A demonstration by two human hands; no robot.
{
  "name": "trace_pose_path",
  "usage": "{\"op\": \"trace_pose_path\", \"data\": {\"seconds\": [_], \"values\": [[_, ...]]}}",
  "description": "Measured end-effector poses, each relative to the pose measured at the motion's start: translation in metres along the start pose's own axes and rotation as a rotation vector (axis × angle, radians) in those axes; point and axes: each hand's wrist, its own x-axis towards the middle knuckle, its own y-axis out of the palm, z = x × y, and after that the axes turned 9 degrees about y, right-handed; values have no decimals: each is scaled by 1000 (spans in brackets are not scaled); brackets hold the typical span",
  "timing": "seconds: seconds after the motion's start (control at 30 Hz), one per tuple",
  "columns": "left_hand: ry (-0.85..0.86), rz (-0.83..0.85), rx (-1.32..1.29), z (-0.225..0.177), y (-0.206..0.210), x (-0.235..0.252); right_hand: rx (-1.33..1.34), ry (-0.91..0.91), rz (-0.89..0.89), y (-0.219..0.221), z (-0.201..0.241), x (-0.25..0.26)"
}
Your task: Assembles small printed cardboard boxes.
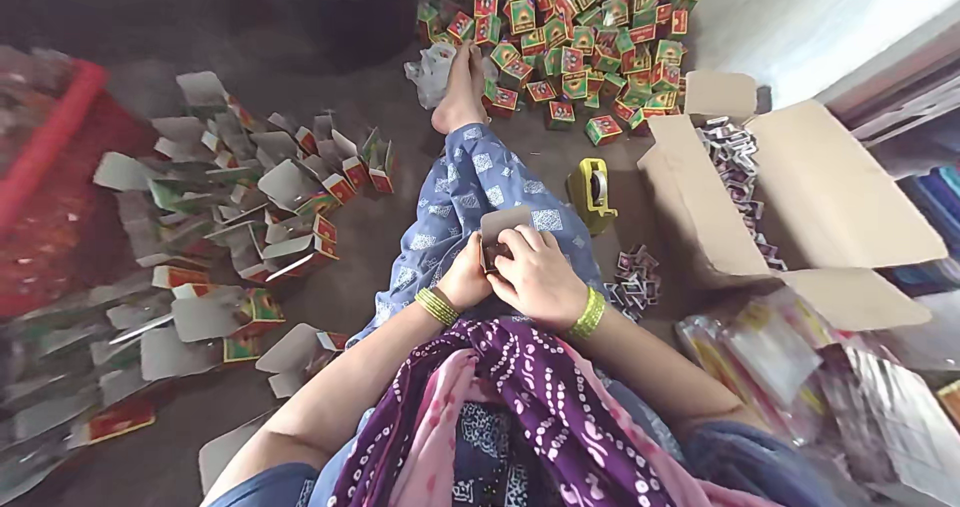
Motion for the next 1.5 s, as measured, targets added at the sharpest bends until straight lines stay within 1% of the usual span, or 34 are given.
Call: {"op": "trace_pose_path", "data": {"seconds": [0.1, 0.2, 0.33, 0.4, 0.43, 0.47, 0.5, 0.57, 0.6, 0.67, 0.7, 0.8, 0.87, 0.97, 1.07, 1.13, 1.17, 1.23, 1.33, 1.4, 1.5], "values": [[10, -13, -16, 5, 2, -2, 39, -13, 4, 0, -7, -1], [69, -22, -12, 6, 3, -3, 74, -66, -18, 2, -11, -3], [83, 1, 17, 10, 7, -2, 54, -20, 19, 4, -14, -1], [117, -5, 11, 9, 7, -2, 73, -55, 43, 0, -16, 1], [147, -20, -6, 8, 6, -2, 102, -76, 27, -1, -18, 0], [172, -45, -26, 7, 6, -3, 165, -85, -35, 0, -22, -1], [189, -76, -41, 5, 5, -3, 265, -75, -142, 3, -28, -3], [223, -149, -81, 2, 3, -3, 488, 8, -361, 9, -41, -4], [242, -183, -118, 1, 2, -3, 592, 65, -408, 12, -48, -5], [261, -224, -201, 0, 3, -4, 815, 151, -377, 19, -58, -8], [258, -227, -243, -1, 3, -3, 930, 157, -328, 24, -60, -10], [234, -198, -305, -6, 3, -3, 1134, 82, -154, 36, -58, -14], [240, -181, -273, -8, 2, -5, 1161, 1, -94, 42, -54, -16], [293, -135, -220, -8, -1, -6, 1093, -64, -116, 47, -52, -17], [315, -80, -230, -6, -1, -6, 913, -46, -193, 51, -54, -17], [288, -56, -272, -5, 1, -6, 825, 8, -267, 50, -53, -17], [260, -43, -295, -6, 1, -5, 861, 37, -297, 49, -52, -17], [204, -34, -349, -6, 1, -4, 1067, 85, -349, 45, -50, -16], [157, -40, -421, -3, 2, -4, 1387, 146, -294, 28, -49, -17], [134, -47, -458, -5, 3, -3, 1392, 153, -222, 20, -51, -20], [98, -13, -437, -7, 3, -4, 1160, 101, -173, 17, -51, -19]]}}
